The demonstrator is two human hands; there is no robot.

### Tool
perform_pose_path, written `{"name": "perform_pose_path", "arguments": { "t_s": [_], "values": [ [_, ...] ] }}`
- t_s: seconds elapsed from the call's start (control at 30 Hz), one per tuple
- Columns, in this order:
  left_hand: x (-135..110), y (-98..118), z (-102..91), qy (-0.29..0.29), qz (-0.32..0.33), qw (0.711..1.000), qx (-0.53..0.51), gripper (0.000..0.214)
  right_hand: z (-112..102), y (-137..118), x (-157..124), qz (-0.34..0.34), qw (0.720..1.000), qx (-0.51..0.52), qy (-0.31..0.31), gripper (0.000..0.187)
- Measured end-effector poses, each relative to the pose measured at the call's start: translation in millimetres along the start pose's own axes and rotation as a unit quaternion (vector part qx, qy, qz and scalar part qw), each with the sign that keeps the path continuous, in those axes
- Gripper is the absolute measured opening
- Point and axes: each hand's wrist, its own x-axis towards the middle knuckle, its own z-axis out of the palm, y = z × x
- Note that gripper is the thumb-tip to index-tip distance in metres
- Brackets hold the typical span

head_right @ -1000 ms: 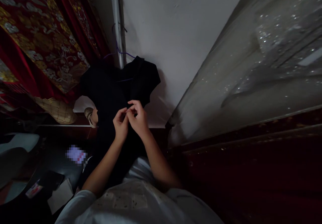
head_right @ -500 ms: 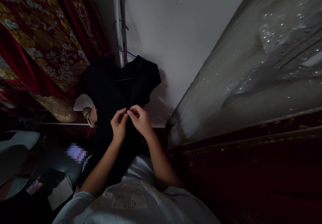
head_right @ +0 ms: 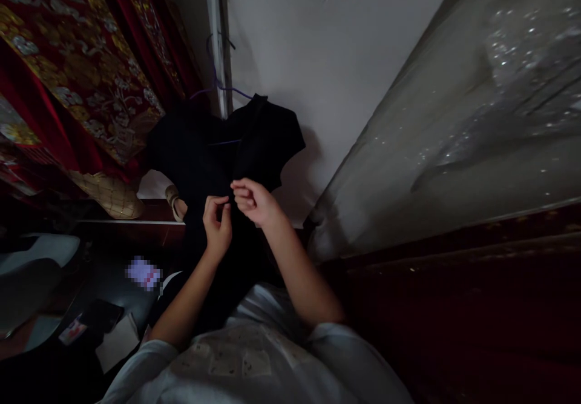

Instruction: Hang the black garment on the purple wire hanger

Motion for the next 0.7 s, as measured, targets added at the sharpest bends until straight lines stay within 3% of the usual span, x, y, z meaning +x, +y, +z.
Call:
{"name": "perform_pose_path", "arguments": {
  "t_s": [0.07,0.2,0.3,0.43,0.53,0.6,0.7],
  "values": [
    [0.6,-8.5,-0.4,-0.003,-0.009,1.0,0.013,0.013,9.7,-33.7,20.4,0.007,0.998,0.052,0.017,0.017],
    [-1.5,-26.9,-1.7,-0.058,-0.014,0.998,0.035,0.014,36.3,-110.9,53.8,-0.067,0.989,0.096,0.094,0.031],
    [-1.3,-34.4,-7.7,-0.136,0.015,0.988,0.067,0.018,55.0,-146.1,56.5,-0.095,0.99,0.075,0.068,0.037],
    [14.3,-32.2,-20.2,-0.317,0.053,0.939,0.124,0.022,67.8,-143.7,43.8,-0.105,0.991,0.067,0.042,0.035],
    [44.4,-20.0,-27.7,-0.392,0.089,0.903,0.149,0.016,60.3,-127.8,44.4,-0.131,0.988,0.056,0.06,0.033],
    [75.8,-8.6,-30.1,-0.389,0.128,0.898,0.161,0.015,46.6,-119.8,54.1,-0.167,0.981,0.014,0.102,0.029],
    [138.0,4.9,-27.5,-0.305,0.167,0.922,0.168,0.029,22.2,-111.7,76.4,-0.23,0.948,-0.121,0.182,0.022]
  ]
}}
